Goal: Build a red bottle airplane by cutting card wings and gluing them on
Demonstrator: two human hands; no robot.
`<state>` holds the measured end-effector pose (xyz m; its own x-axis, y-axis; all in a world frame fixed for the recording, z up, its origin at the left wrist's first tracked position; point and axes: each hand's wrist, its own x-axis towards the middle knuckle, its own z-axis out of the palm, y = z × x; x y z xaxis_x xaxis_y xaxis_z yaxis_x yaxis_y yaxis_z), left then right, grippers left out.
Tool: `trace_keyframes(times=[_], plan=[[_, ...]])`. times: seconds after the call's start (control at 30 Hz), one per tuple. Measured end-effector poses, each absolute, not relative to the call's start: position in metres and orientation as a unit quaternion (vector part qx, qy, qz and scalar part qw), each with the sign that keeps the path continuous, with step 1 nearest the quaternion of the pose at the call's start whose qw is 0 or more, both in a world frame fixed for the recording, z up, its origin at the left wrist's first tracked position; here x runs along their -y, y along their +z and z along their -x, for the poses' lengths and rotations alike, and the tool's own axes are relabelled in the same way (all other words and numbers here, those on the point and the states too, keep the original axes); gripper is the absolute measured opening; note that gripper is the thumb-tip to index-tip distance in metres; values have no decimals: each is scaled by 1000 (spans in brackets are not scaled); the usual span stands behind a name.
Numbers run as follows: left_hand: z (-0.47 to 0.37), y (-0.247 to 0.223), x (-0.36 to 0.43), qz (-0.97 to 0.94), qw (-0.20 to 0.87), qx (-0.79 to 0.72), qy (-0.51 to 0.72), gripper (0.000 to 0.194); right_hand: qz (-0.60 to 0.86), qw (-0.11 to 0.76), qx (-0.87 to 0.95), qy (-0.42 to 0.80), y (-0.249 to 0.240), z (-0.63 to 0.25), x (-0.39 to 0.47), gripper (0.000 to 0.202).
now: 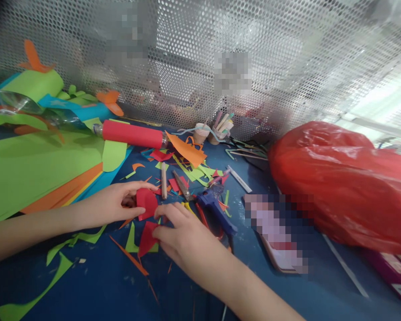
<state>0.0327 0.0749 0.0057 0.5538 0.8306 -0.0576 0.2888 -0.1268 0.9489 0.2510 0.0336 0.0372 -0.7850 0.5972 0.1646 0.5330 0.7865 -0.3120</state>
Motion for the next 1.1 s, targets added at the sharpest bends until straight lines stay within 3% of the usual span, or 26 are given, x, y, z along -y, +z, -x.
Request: trace_keyframes(times=[0.17, 0.6, 1.1], plan=[[-33, 7, -75, -705, 531, -396, 252, 46, 259, 108, 958, 61, 39, -252, -33, 23], [-30, 0, -77, -718, 515, -391, 257, 45, 262, 231, 936, -31, 26, -242, -34, 21], [-30, 1, -78, -724, 506, -399, 246, 47, 245, 203, 947, -52, 18, -244, -37, 24]])
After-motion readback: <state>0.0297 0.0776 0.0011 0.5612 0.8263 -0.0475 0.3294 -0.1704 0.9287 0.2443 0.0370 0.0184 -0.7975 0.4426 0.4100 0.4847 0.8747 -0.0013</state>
